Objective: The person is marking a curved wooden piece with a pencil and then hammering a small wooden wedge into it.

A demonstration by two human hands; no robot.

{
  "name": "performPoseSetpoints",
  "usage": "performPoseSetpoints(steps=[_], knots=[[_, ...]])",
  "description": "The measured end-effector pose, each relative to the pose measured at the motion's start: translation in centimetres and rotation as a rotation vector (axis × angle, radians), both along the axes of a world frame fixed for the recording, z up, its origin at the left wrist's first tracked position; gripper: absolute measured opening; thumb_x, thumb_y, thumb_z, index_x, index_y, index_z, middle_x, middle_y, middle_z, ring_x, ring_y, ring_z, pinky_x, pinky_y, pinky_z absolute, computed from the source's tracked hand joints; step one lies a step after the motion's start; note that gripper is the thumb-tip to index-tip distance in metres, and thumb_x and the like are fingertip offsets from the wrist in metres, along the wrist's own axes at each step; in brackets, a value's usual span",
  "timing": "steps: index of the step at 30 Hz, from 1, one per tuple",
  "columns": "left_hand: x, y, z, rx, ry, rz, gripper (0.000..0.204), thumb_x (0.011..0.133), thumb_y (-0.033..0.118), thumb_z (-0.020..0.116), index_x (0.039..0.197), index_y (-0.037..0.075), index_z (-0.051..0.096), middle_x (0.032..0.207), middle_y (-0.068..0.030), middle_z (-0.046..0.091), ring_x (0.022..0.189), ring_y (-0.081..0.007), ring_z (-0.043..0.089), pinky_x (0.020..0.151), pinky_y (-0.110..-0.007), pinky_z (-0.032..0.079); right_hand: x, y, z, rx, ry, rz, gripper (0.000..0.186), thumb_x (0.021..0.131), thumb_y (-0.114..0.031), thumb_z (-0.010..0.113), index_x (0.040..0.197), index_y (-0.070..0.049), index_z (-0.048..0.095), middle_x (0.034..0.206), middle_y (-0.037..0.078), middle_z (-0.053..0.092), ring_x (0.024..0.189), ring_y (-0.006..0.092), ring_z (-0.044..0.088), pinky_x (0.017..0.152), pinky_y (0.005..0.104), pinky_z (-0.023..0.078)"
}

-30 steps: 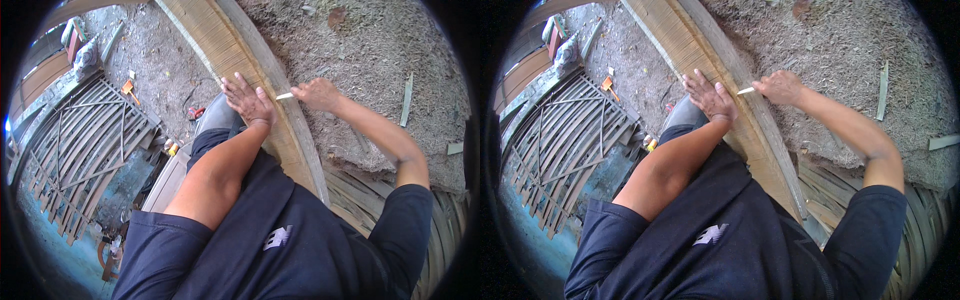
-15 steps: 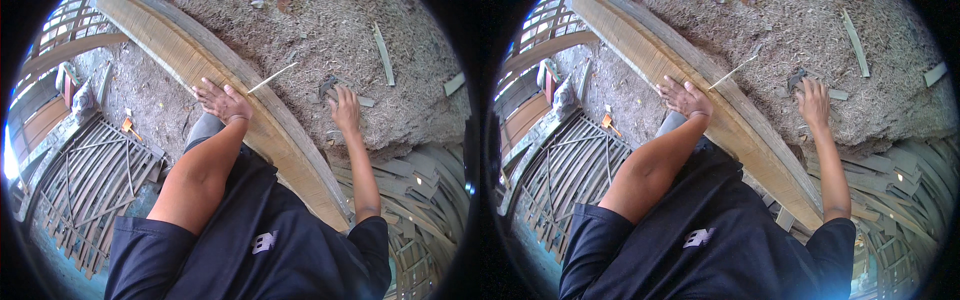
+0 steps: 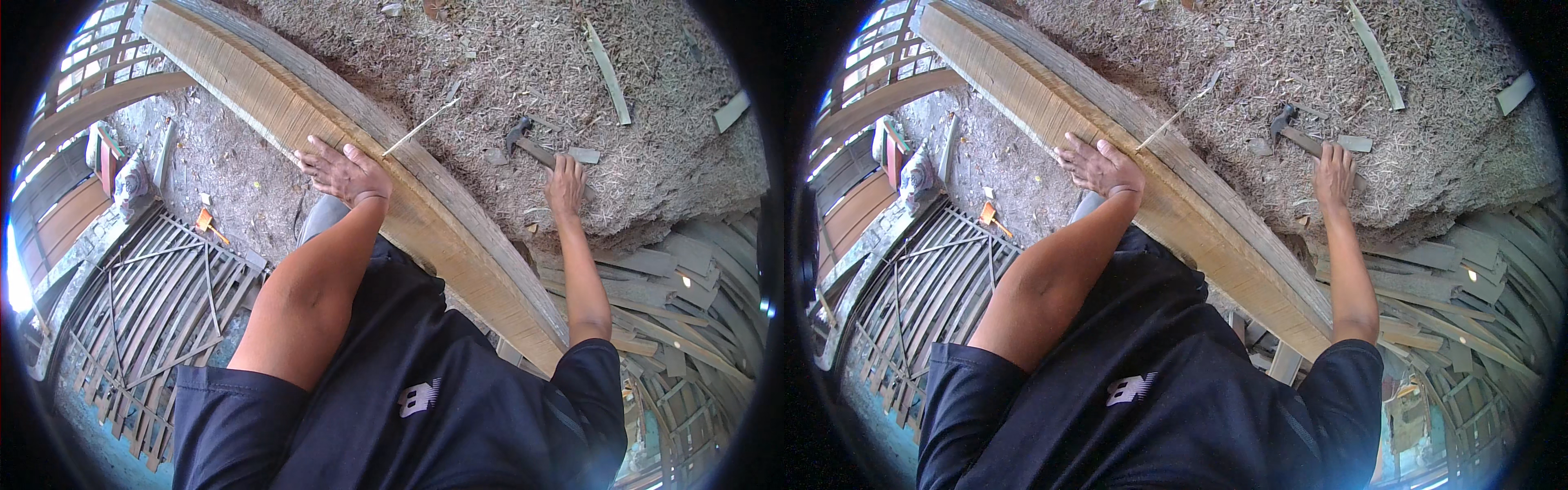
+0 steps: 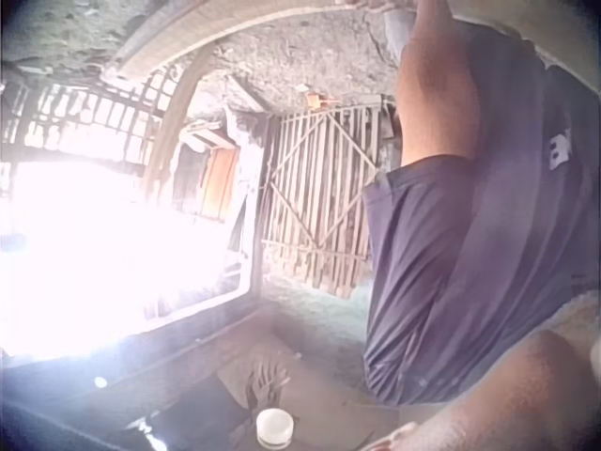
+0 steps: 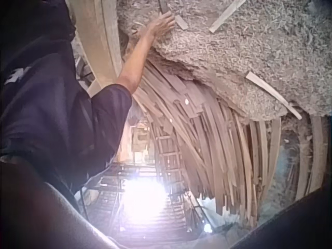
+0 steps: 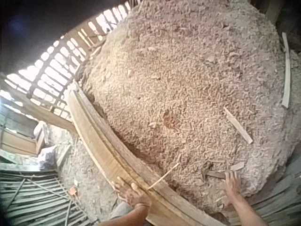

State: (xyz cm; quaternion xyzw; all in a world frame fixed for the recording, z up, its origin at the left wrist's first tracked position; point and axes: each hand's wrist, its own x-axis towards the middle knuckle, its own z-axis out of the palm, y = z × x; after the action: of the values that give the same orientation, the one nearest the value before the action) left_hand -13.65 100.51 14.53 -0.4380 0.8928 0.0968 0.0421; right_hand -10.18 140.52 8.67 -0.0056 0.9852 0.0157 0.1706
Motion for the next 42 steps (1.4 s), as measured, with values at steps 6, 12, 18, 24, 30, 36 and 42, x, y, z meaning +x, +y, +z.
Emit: performPoseSetpoints(steps=[6,12,18,24,30,36,42], knots=[[0.0,-0.1,0.1,0.017,0.027,-0.019,0.074,0.103,0.037,0.043,0.167,0.015,0.013,0.173,-0.0219,0.003,0.158,-0.0449,0.007,0.125,-0.062,0.008,-1.4,-1.0,5.7,-0.313,0.126,0.079,0.034,0.101,-0.023,0.063,0.128,-0.003,0.054,0.104,0.016,0.065,0.089,0.0331,0.066,0.080,0.0473,0.054],[0.2,-0.2,-0.1,0.019,0.039,-0.045,0.075,0.102,0.039,0.043,0.167,0.013,0.014,0.173,-0.0230,0.003,0.158,-0.0454,0.007,0.125,-0.062,0.005,-5.9,-9.3,12.4,-1.224,-0.476,-0.852,0.047,0.114,-0.040,0.030,0.135,-0.002,0.049,0.070,-0.003,0.046,0.051,0.0059,0.046,0.041,0.0187,0.044],[0.2,-0.4,-0.2,0.028,0.035,-0.037,0.075,0.102,0.040,0.041,0.167,0.013,0.014,0.173,-0.0238,0.004,0.157,-0.0471,0.008,0.125,-0.063,0.005,-13.2,-10.5,17.8,-1.000,-0.755,-0.811,0.047,0.113,-0.038,0.035,0.140,-0.002,0.047,0.068,-0.003,0.047,0.049,0.0035,0.044,0.039,0.0163,0.043],[0.1,-0.2,0.2,0.026,0.002,-0.046,0.077,0.102,0.039,0.041,0.167,0.012,0.012,0.173,-0.0241,0.003,0.157,-0.0487,0.008,0.124,-0.063,0.007,-12.5,-11.3,16.0,-0.986,-0.415,-0.955,0.044,0.113,-0.040,0.035,0.131,-0.003,0.050,0.067,-0.004,0.046,0.045,0.0038,0.040,0.035,0.0158,0.039],[0.1,-0.2,0.4,0.052,0.019,-0.040,0.078,0.101,0.038,0.043,0.167,0.012,0.012,0.173,-0.0232,0.002,0.157,-0.0492,0.006,0.124,-0.064,0.007,-12.6,-10.9,16.5,-1.010,-0.190,-0.996,0.039,0.114,-0.035,0.034,0.127,-0.002,0.052,0.069,-0.002,0.046,0.047,0.0057,0.043,0.036,0.0167,0.039],[0.0,-0.3,0.2,0.054,0.015,-0.056,0.078,0.101,0.036,0.044,0.167,0.011,0.011,0.173,-0.0228,-0.001,0.157,-0.0491,0.004,0.124,-0.064,0.006,-9.4,-14.5,16.6,-0.771,-0.652,-0.611,0.040,0.114,-0.032,0.036,0.136,-0.002,0.049,0.071,0.000,0.051,0.048,0.0074,0.046,0.038,0.0202,0.041],[0.1,-0.2,0.5,0.077,0.016,-0.041,0.078,0.101,0.036,0.043,0.167,0.011,0.011,0.173,-0.0236,-0.001,0.157,-0.0494,0.003,0.124,-0.064,0.005,-10.3,-11.5,16.3,-1.011,-0.223,-0.940,0.040,0.114,-0.034,0.032,0.131,-0.003,0.050,0.069,-0.001,0.050,0.049,0.0073,0.048,0.038,0.0205,0.041]])
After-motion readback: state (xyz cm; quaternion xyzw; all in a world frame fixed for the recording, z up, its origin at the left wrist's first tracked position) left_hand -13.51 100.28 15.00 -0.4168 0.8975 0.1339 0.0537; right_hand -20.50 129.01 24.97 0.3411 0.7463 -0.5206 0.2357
